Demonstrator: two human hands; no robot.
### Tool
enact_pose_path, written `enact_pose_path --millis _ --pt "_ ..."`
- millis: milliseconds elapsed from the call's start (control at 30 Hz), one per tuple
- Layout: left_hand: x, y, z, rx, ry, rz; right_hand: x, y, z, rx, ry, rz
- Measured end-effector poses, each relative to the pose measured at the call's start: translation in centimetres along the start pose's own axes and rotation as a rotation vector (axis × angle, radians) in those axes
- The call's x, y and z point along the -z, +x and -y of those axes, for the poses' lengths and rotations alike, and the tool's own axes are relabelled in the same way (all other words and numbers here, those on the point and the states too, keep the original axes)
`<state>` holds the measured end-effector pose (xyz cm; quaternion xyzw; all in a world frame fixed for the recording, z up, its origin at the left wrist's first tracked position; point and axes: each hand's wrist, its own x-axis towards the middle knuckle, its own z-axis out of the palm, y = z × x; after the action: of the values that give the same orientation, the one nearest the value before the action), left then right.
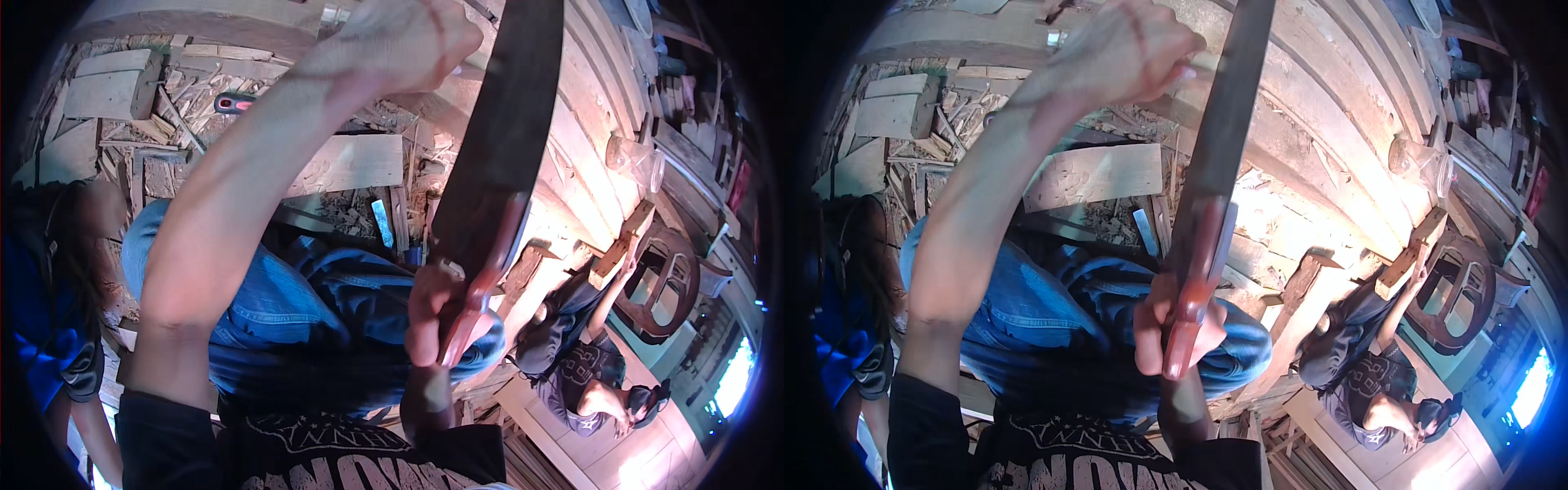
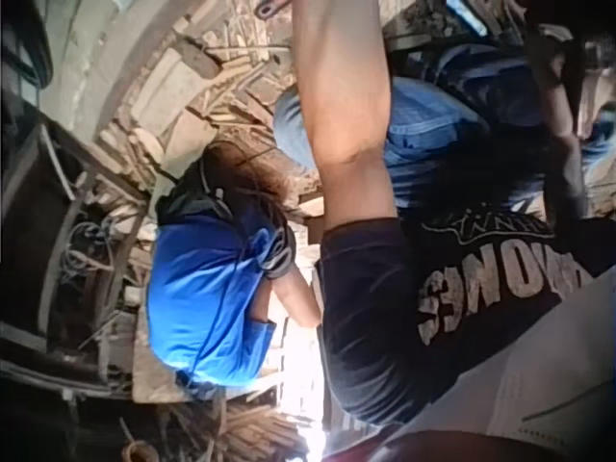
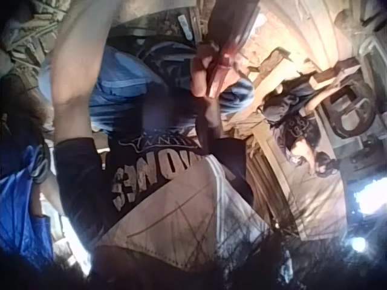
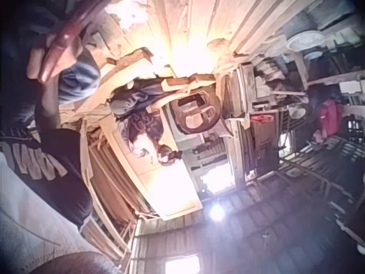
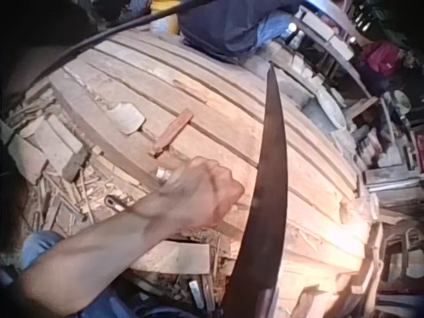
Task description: The recorder uses a hand saw to cut through a piece of wood placed on a stack of lumber.
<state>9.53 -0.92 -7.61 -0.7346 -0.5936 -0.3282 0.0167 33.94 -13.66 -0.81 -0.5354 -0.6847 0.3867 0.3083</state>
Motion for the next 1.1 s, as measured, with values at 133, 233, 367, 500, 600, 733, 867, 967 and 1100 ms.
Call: enact_pose_path --millis 133,233,367,500,600,733,867,967,1100 --pt "-0.2 0.7 -1.5 0.051 -0.064 -0.044 1.4 -1.0 -3.2 -0.449 1.026 0.014" --pt "-0.1 0.6 -1.6 0.019 0.385 0.092 -0.6 0.2 0.3 -0.036 0.254 -0.036" --pt "1.9 0.9 -2.1 0.138 -0.090 0.165 1.5 -0.6 -3.5 0.104 0.272 0.186" --pt "0.4 1.0 -1.6 0.002 0.000 0.022 -1.0 1.7 0.6 0.054 0.217 -0.035" --pt "1.0 0.9 -1.4 0.085 0.042 0.115 -0.1 0.9 0.0 0.070 0.230 -0.030" --pt "0.8 0.7 -1.8 -0.002 0.001 0.001 0.5 0.9 -0.1 0.004 0.073 -0.003" --pt "0.4 0.4 -0.4 -0.121 0.156 -0.069 0.3 2.8 0.3 -0.139 0.478 0.006" --pt "-0.4 -0.2 -0.6 -0.081 0.079 -0.093 2.1 0.9 -0.7 0.070 0.288 0.255" --pt "-1.0 0.5 -0.8 -0.163 0.043 -0.248 0.7 1.6 -0.6 -0.143 0.426 -0.057"
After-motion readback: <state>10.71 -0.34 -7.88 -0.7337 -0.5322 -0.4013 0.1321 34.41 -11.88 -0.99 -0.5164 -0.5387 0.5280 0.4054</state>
